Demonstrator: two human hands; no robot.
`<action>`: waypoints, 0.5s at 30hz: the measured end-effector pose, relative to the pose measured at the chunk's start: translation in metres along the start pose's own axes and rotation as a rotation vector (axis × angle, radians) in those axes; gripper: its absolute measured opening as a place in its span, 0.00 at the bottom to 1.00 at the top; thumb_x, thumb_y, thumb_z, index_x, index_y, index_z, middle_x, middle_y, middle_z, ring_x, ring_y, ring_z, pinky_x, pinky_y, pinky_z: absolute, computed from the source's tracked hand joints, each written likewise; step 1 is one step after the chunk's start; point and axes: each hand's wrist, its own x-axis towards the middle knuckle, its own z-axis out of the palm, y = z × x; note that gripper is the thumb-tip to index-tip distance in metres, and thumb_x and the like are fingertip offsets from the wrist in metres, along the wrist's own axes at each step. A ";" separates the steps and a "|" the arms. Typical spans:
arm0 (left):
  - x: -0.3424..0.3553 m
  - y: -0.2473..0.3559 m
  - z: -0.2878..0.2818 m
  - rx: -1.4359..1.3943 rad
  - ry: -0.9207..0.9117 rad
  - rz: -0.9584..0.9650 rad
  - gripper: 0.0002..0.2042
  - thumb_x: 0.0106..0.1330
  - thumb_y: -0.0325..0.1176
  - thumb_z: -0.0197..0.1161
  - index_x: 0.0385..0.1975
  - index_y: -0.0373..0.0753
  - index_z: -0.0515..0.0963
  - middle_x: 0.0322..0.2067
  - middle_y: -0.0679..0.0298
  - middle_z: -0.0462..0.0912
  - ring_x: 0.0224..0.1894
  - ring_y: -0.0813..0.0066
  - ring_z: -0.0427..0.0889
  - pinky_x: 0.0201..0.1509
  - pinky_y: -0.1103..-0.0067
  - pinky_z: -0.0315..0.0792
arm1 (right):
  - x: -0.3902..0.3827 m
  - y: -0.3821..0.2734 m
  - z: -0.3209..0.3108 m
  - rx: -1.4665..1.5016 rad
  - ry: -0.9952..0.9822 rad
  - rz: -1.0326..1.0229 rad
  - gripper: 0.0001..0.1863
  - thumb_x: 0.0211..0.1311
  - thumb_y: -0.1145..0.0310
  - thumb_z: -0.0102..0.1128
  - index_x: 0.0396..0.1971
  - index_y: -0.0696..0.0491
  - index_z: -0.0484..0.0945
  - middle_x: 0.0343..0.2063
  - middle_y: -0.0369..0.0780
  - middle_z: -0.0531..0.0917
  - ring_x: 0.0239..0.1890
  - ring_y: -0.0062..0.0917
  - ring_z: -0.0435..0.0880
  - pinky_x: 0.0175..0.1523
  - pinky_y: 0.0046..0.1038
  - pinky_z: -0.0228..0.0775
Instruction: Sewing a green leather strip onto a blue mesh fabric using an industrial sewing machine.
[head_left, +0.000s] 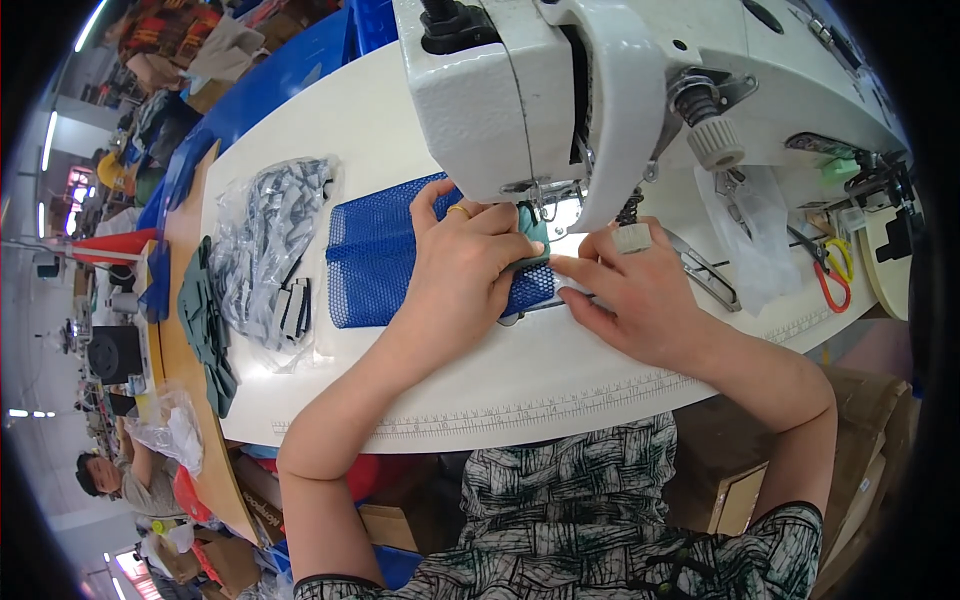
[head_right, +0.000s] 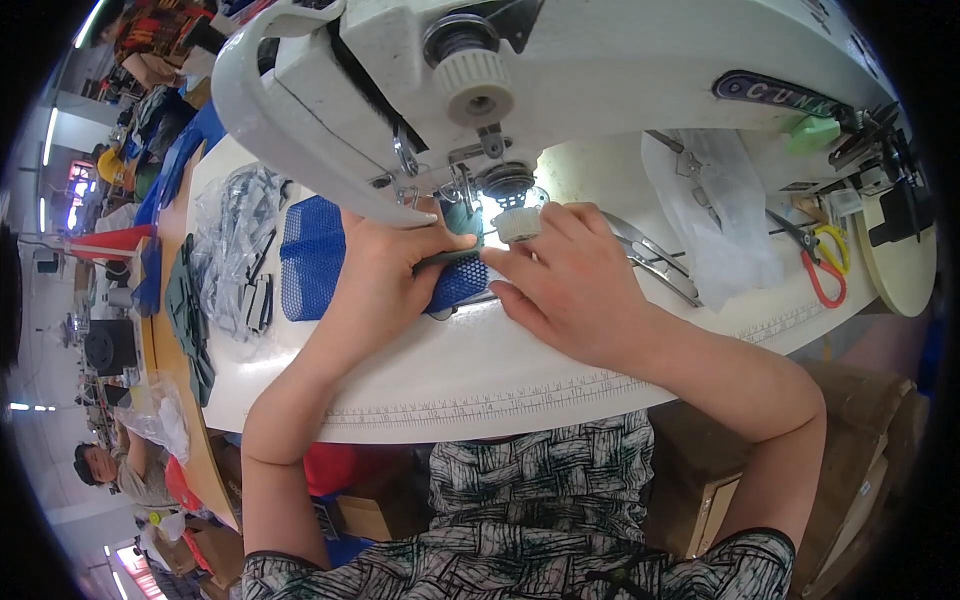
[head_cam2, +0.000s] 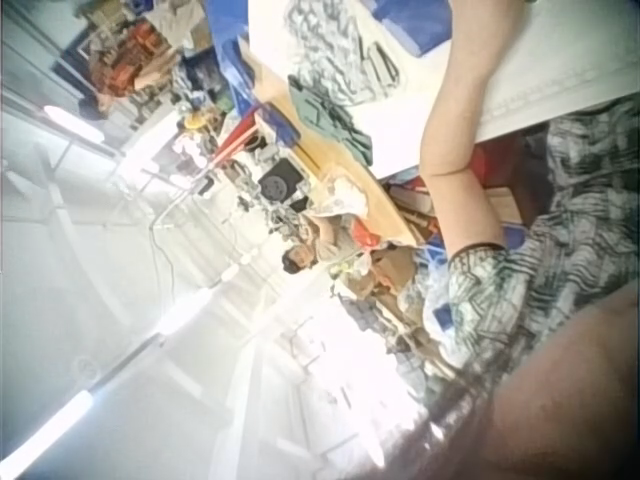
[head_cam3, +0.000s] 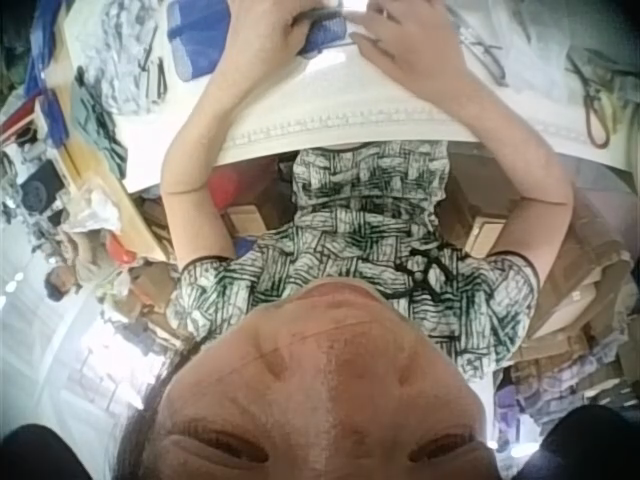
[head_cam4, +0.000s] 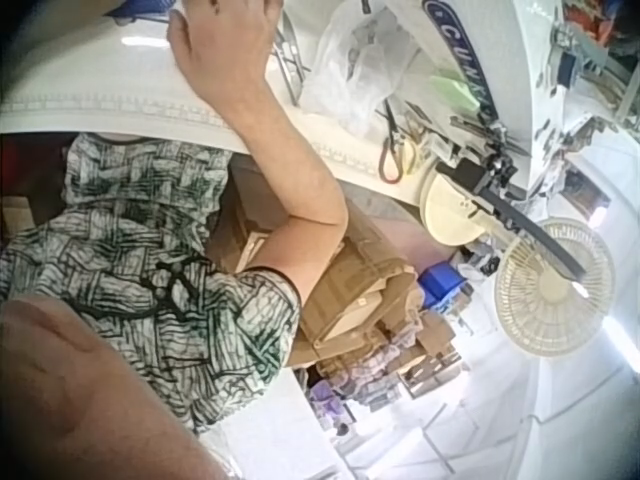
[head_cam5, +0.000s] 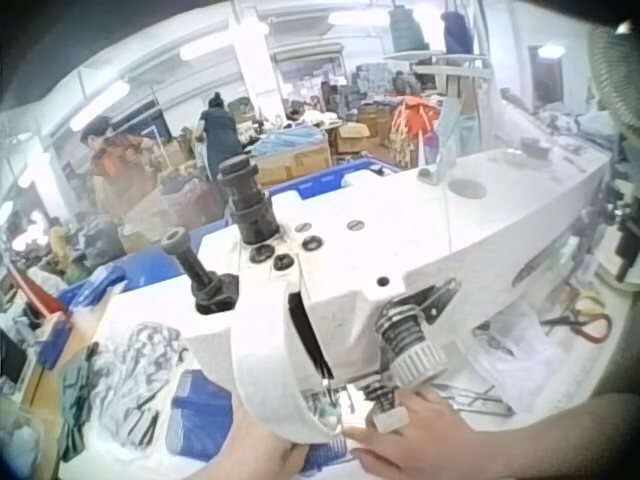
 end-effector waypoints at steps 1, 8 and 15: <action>0.000 0.000 -0.001 0.004 -0.007 0.005 0.11 0.56 0.19 0.70 0.34 0.42 0.92 0.37 0.65 0.85 0.50 0.64 0.84 0.75 0.50 0.55 | 0.000 0.000 0.000 -0.001 0.017 -0.028 0.18 0.61 0.66 0.71 0.52 0.48 0.86 0.33 0.35 0.81 0.45 0.33 0.78 0.56 0.41 0.70; 0.000 -0.001 -0.003 0.043 -0.045 0.046 0.12 0.59 0.20 0.67 0.37 0.44 0.93 0.38 0.64 0.85 0.51 0.63 0.84 0.76 0.48 0.54 | -0.003 0.000 -0.002 0.040 -0.105 -0.017 0.20 0.56 0.67 0.72 0.51 0.42 0.87 0.36 0.32 0.81 0.44 0.31 0.78 0.54 0.38 0.70; -0.001 -0.003 -0.005 0.046 -0.096 0.069 0.15 0.58 0.20 0.67 0.39 0.46 0.93 0.40 0.65 0.86 0.52 0.64 0.83 0.77 0.48 0.55 | -0.003 -0.001 -0.003 -0.002 -0.087 -0.002 0.17 0.57 0.67 0.72 0.49 0.43 0.88 0.38 0.34 0.84 0.44 0.32 0.78 0.55 0.39 0.70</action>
